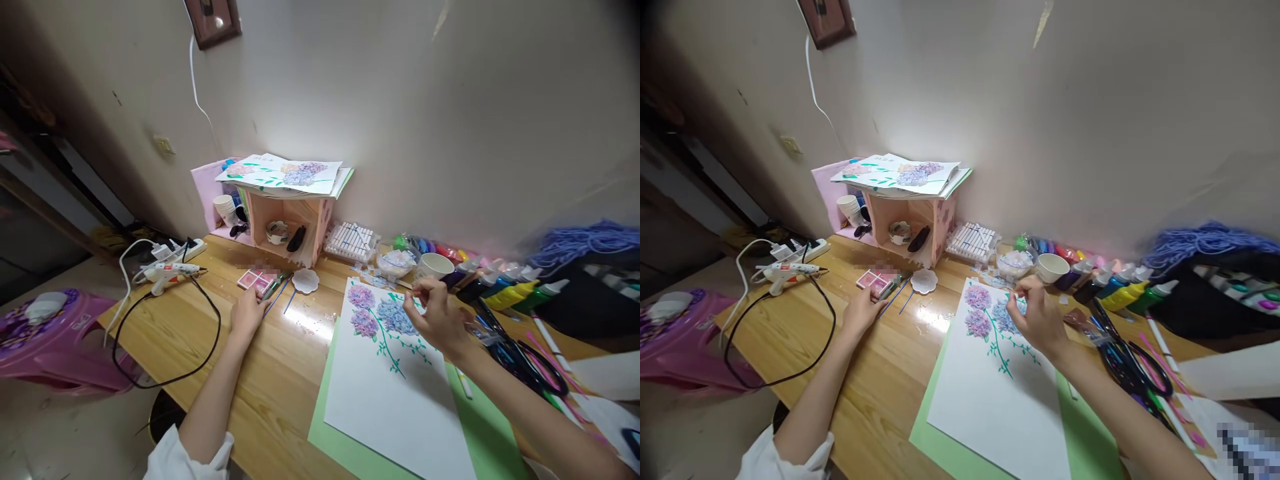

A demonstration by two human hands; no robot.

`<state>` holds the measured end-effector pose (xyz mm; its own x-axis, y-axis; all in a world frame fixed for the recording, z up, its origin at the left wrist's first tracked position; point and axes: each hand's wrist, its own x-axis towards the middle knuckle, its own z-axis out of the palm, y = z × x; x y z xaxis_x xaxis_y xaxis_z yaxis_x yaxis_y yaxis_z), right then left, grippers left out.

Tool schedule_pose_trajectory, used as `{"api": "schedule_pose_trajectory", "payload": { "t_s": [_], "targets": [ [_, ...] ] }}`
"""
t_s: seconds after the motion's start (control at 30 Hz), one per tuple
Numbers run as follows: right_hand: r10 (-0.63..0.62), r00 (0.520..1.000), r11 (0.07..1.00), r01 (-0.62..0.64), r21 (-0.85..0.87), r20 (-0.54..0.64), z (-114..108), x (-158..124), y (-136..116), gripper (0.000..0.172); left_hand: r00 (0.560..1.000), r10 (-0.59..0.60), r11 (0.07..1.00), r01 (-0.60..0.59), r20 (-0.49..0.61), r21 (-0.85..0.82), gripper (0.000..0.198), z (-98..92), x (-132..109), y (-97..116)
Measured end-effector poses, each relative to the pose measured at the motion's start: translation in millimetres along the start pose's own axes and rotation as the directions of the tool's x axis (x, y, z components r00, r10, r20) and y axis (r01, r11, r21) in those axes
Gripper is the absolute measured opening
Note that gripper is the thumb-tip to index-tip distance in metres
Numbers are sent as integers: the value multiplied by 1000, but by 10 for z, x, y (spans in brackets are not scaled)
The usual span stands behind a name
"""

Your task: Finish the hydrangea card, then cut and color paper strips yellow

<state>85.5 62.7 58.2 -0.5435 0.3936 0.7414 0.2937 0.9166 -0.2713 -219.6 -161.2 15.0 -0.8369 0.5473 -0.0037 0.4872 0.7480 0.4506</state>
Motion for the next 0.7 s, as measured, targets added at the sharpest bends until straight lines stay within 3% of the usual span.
{"api": "schedule_pose_trajectory", "payload": {
  "t_s": [0.17, 0.37, 0.53, 0.7],
  "targets": [
    [-41, 997, 999, 41, 0, 67, 89, 57, -159, 16, 996, 56, 998, -55, 68, -19, 17, -6, -43, 70],
    [5, 995, 1000, -2, -28, 99, 16, 70, -172, 14, 986, 143, 990, -142, 87, -16, 14, 17, -102, 115],
    [144, 988, 987, -139, -75, 55, -198, -14, -64, 14, 974, 221, 975, -220, 57, -20, 20, 65, -103, 125],
    [298, 953, 953, -300, 37, 45, -526, -264, -149, 13, 968, 247, 966, -244, 34, -84, 24, 17, -205, 268]
  ]
}}
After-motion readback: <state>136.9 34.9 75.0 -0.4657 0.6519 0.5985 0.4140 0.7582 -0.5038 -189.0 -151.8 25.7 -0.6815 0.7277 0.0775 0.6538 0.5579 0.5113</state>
